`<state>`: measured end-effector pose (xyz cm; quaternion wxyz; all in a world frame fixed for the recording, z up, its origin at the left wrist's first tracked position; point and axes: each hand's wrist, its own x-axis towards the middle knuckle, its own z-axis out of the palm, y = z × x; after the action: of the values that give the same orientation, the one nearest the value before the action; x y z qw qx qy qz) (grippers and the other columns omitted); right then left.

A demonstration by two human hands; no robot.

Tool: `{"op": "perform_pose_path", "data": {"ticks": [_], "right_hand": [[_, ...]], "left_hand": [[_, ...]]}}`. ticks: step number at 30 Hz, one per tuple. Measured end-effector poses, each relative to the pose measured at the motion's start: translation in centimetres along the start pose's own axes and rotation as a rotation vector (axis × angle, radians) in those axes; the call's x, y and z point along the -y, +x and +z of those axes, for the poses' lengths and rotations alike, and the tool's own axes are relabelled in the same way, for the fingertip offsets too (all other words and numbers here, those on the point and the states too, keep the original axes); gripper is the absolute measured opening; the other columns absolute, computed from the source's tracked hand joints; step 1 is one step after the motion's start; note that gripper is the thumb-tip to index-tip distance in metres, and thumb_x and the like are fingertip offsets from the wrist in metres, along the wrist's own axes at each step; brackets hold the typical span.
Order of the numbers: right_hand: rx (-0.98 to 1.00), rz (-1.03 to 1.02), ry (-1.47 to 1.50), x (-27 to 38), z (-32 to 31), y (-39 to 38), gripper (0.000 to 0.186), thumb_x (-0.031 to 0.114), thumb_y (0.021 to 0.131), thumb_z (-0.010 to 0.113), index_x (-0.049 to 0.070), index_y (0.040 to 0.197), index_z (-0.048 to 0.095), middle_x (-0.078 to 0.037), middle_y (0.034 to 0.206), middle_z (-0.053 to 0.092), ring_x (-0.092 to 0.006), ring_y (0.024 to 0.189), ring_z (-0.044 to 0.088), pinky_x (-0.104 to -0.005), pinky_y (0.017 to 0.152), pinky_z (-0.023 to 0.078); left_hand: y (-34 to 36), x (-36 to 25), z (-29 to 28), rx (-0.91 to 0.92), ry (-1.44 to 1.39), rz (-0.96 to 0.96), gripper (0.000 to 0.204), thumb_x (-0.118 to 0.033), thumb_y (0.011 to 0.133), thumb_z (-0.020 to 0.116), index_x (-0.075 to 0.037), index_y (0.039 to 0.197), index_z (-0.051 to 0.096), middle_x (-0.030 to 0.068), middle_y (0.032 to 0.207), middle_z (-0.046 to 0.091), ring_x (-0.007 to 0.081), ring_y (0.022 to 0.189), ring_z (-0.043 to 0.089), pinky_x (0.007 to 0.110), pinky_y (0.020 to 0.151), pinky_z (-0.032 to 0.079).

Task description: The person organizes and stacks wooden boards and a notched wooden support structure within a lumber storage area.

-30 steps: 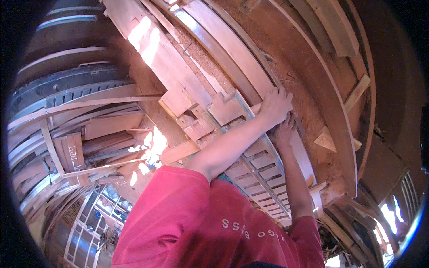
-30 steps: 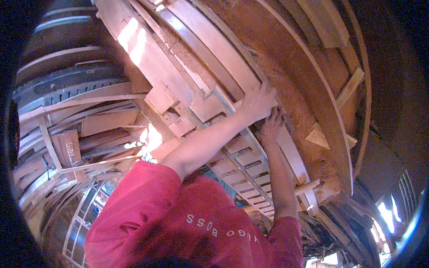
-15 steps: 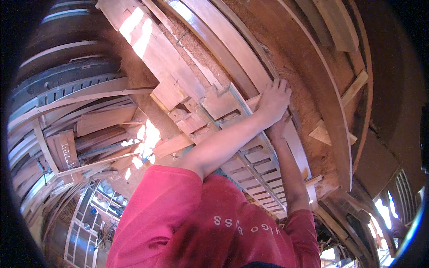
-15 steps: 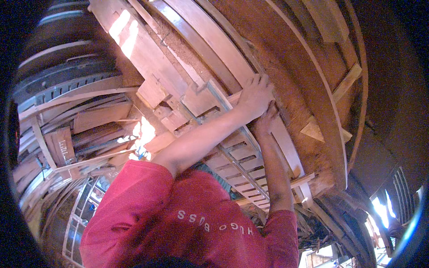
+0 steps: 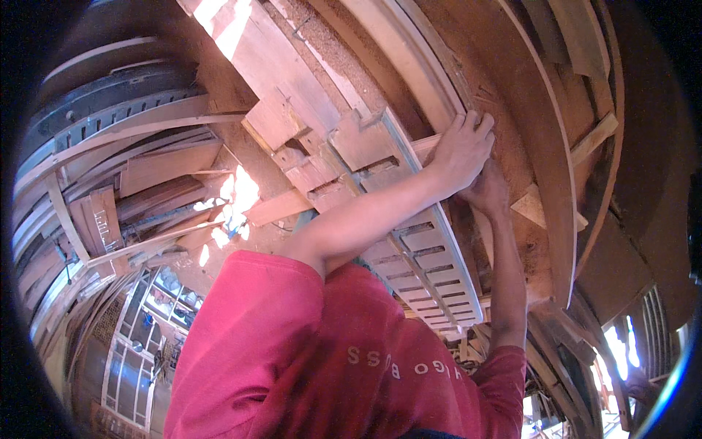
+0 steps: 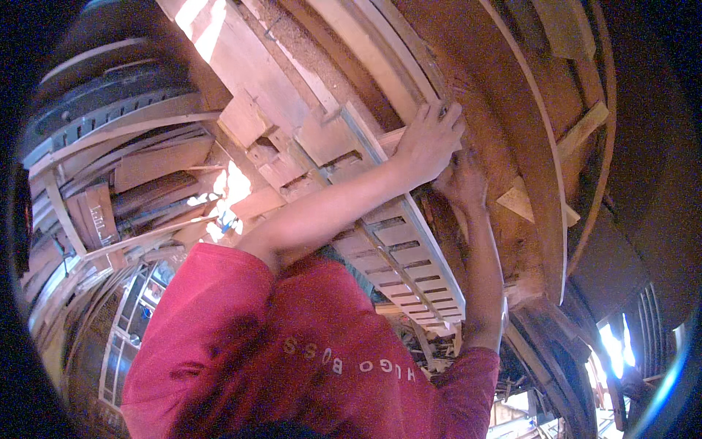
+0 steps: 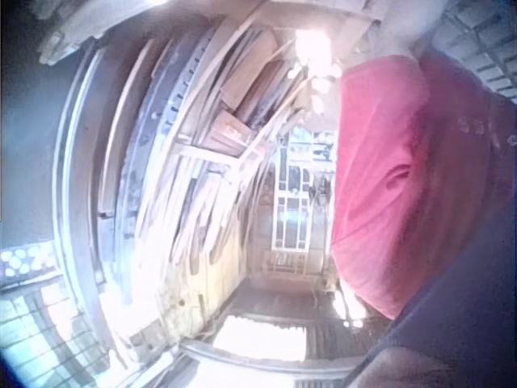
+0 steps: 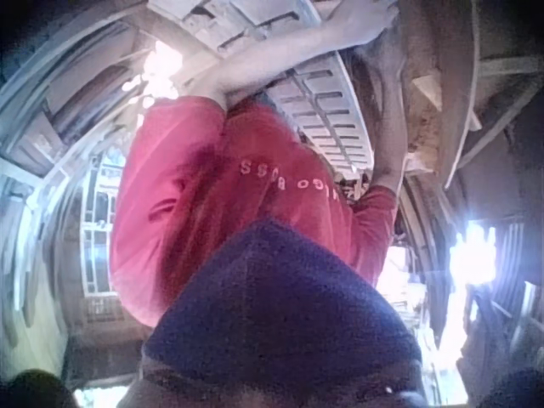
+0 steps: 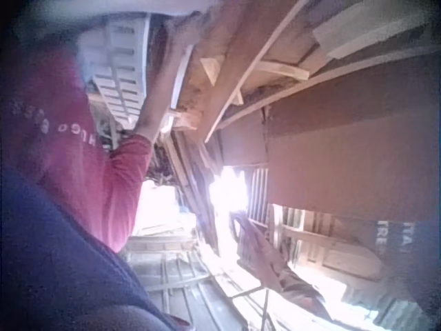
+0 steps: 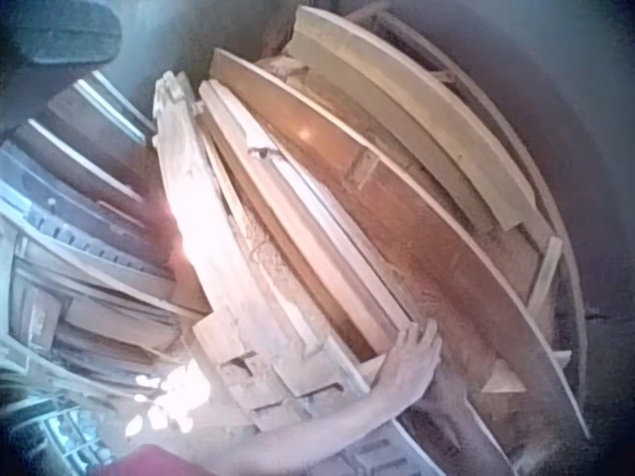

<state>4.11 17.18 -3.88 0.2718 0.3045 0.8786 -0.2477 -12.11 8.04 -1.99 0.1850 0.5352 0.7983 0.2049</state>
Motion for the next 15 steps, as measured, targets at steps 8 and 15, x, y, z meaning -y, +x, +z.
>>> {"op": "perform_pose_path", "data": {"ticks": [8, 15], "right_hand": [[0.027, 0.076, 0.083, -11.0, -5.2, 0.3, 0.065, 0.034, 0.077, 0.084, 0.005, 0.132, 0.064, -0.022, 0.121, 0.07, -0.0385, 0.111, 0.068, -0.0456, 0.096, 0.054], [-0.012, 0.117, -0.003, -12.7, -2.9, -0.9, 0.067, 0.033, 0.079, 0.081, 0.007, 0.137, 0.06, -0.024, 0.128, 0.065, -0.0372, 0.125, 0.06, -0.0451, 0.105, 0.048]], "left_hand": [[0.5, -0.3, 0.0, 0.203, 0.03, 0.012, 0.034, -0.033, 0.094, 0.062, -0.006, 0.111, 0.071, 0.0157, 0.129, 0.057, 0.0347, 0.121, 0.052, 0.048, 0.097, 0.042], [0.6, 0.7, 0.9, 0.04, 0.023, 0.053, 0.029, -0.033, 0.088, 0.069, -0.008, 0.102, 0.073, 0.0115, 0.118, 0.059, 0.0321, 0.114, 0.053, 0.046, 0.093, 0.043]]}}
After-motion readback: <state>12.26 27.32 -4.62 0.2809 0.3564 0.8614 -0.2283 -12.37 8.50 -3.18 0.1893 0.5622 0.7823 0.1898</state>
